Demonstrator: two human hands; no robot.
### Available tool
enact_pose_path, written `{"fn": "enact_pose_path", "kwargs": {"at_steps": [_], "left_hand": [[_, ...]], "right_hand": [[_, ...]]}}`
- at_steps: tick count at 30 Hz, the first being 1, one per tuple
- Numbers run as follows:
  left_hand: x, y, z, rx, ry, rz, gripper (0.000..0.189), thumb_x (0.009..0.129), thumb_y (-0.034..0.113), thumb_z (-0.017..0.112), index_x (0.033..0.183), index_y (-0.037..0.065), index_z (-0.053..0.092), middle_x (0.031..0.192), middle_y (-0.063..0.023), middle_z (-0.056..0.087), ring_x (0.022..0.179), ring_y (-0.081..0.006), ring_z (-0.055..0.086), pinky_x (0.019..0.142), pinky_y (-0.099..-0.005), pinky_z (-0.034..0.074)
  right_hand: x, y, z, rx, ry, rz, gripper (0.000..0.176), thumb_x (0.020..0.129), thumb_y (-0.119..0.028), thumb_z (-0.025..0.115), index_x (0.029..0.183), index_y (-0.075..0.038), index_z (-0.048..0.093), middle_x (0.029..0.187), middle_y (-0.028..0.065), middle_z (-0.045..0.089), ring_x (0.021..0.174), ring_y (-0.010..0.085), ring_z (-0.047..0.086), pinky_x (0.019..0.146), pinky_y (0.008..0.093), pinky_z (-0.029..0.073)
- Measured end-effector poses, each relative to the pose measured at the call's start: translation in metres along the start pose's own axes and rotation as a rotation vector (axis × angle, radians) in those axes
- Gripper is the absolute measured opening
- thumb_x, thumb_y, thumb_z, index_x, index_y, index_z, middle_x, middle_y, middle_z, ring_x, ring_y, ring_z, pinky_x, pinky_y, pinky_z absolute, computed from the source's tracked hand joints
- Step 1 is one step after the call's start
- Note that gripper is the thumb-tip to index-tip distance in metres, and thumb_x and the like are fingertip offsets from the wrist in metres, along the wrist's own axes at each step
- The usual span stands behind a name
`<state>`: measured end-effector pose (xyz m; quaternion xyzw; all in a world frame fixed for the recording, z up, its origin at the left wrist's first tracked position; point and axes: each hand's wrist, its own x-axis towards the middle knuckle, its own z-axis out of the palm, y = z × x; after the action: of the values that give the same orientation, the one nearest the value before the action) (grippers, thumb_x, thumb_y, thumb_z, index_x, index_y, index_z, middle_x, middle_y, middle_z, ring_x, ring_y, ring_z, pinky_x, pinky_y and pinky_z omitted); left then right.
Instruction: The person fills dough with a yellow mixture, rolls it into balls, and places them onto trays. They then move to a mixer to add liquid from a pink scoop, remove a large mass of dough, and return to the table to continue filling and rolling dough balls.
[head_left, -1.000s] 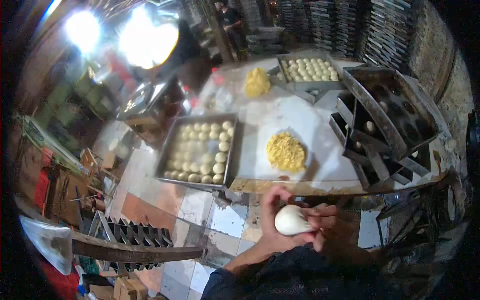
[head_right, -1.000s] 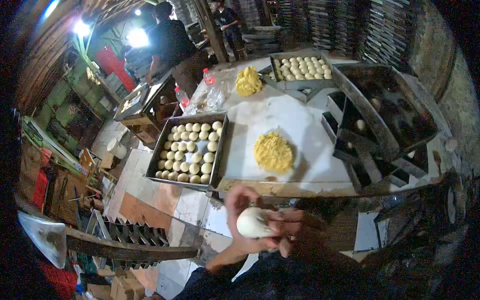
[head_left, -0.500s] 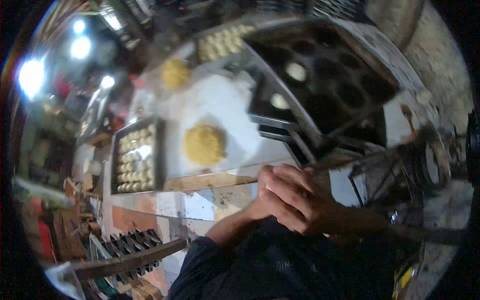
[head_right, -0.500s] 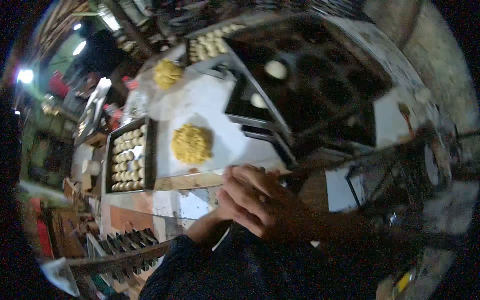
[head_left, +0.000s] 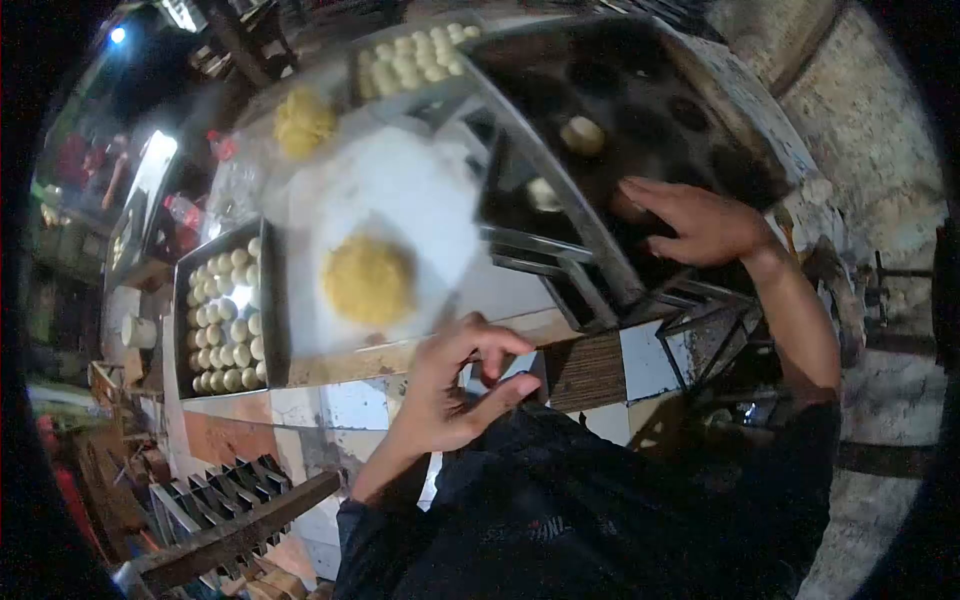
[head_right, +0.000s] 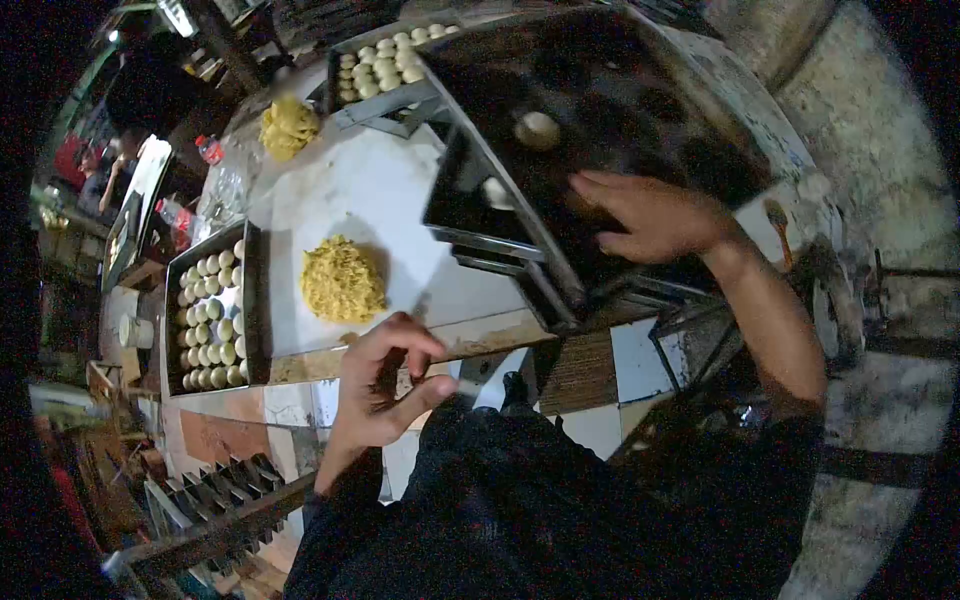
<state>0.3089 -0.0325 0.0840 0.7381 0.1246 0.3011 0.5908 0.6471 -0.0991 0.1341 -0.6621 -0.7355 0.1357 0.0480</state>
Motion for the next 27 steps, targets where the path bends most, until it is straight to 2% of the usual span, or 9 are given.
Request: {"fn": "enact_pose_path", "kwargs": {"at_steps": [3,5,7,12,13,17,22,26,27], "left_hand": [[-0.028,-0.022,-0.049,0.081,0.031,-0.122,0.03,0.077,0.007,0.076,0.103,0.004,0.062,0.08,-0.0027,0.053,0.07,-0.0093,0.047,0.064,-0.0251,0.04],[-0.05,-0.047,-0.08,0.088,-0.055,-0.301,0.031,0.077,0.006,0.074,0.106,0.003,0.063,0.093,-0.0062,0.064,0.083,-0.014,0.057,0.075,-0.0273,0.046],[-0.082,-0.078,-0.126,0.413,-0.204,-0.132,0.028,0.079,0.005,0.073,0.105,0.002,0.063,0.092,-0.0053,0.062,0.072,-0.0131,0.059,0.061,-0.0281,0.049],[-0.123,-0.104,-0.309,0.548,0.689,-0.484,0.021,0.089,0.016,0.06,0.098,-0.001,0.067,0.078,-0.0117,0.067,0.072,-0.0181,0.065,0.06,-0.0331,0.051],[-0.145,-0.153,-0.372,0.82,0.754,-0.34,0.028,0.092,0.026,0.057,0.099,0.001,0.068,0.073,-0.0137,0.068,0.069,-0.0204,0.065,0.059,-0.0355,0.05],[-0.17,-0.236,-0.513,1.129,0.6,-1.179,0.046,0.092,0.046,0.05,0.096,0.003,0.066,0.08,-0.0155,0.069,0.07,-0.0272,0.065,0.058,-0.0401,0.05],[-0.148,-0.275,-0.527,1.074,0.793,-1.033,0.056,0.088,0.048,0.052,0.115,-0.001,0.057,0.111,-0.024,0.06,0.101,-0.037,0.057,0.087,-0.0464,0.045],[-0.11,-0.25,-0.45,1.04,0.96,-0.466,0.046,0.076,0.018,0.069,0.113,-0.004,0.053,0.083,-0.0209,0.06,0.082,-0.0386,0.057,0.074,-0.0461,0.045],[-0.093,-0.197,-0.4,0.823,0.906,-0.363,0.037,0.08,0.014,0.07,0.107,0.001,0.048,0.089,-0.0157,0.057,0.077,-0.0244,0.057,0.063,-0.0334,0.046]], "right_hand": [[0.001,-0.008,-0.012,0.041,-0.189,0.117,0.055,0.089,-0.024,0.059,0.137,-0.002,0.041,0.149,0.0166,0.033,0.14,0.032,0.027,0.115,0.0378,0.022],[0.003,-0.038,-0.017,-0.062,0.168,0.142,0.056,0.09,-0.025,0.059,0.139,-0.004,0.041,0.147,0.0167,0.037,0.138,0.0325,0.029,0.114,0.0403,0.022],[-0.006,-0.043,-0.007,-0.291,0.614,0.275,0.05,0.097,-0.032,0.049,0.139,-0.008,0.042,0.146,0.0119,0.039,0.137,0.0289,0.032,0.113,0.0438,0.026],[-0.072,-0.085,0.009,-0.265,0.889,0.062,0.04,0.101,-0.027,0.042,0.129,0.001,0.05,0.131,0.0215,0.048,0.118,0.0319,0.051,0.1,0.0439,0.045],[-0.053,-0.11,0.015,-0.276,0.889,-0.018,0.037,0.101,-0.023,0.043,0.124,0.004,0.054,0.126,0.0226,0.052,0.112,0.0314,0.056,0.095,0.0428,0.05],[-0.013,-0.155,0.044,-0.219,0.958,0.162,0.028,0.099,-0.015,0.047,0.113,0.005,0.06,0.116,0.0197,0.058,0.094,0.0265,0.06,0.078,0.0393,0.054],[0.025,-0.198,0.046,-0.031,0.885,0.233,0.016,0.092,-0.01,0.052,0.089,0.004,0.06,0.091,0.0163,0.057,0.082,0.0289,0.055,0.077,0.0406,0.048],[0.067,-0.213,0.063,0.219,0.868,0.021,0.012,0.08,-0.011,0.059,0.082,0.0,0.062,0.078,0.0149,0.06,0.071,0.0305,0.059,0.072,0.0411,0.049],[0.08,-0.217,0.068,0.236,0.85,-0.013,0.012,0.079,-0.012,0.06,0.083,0.0,0.063,0.076,0.014,0.06,0.069,0.0294,0.06,0.067,0.039,0.049]]}}
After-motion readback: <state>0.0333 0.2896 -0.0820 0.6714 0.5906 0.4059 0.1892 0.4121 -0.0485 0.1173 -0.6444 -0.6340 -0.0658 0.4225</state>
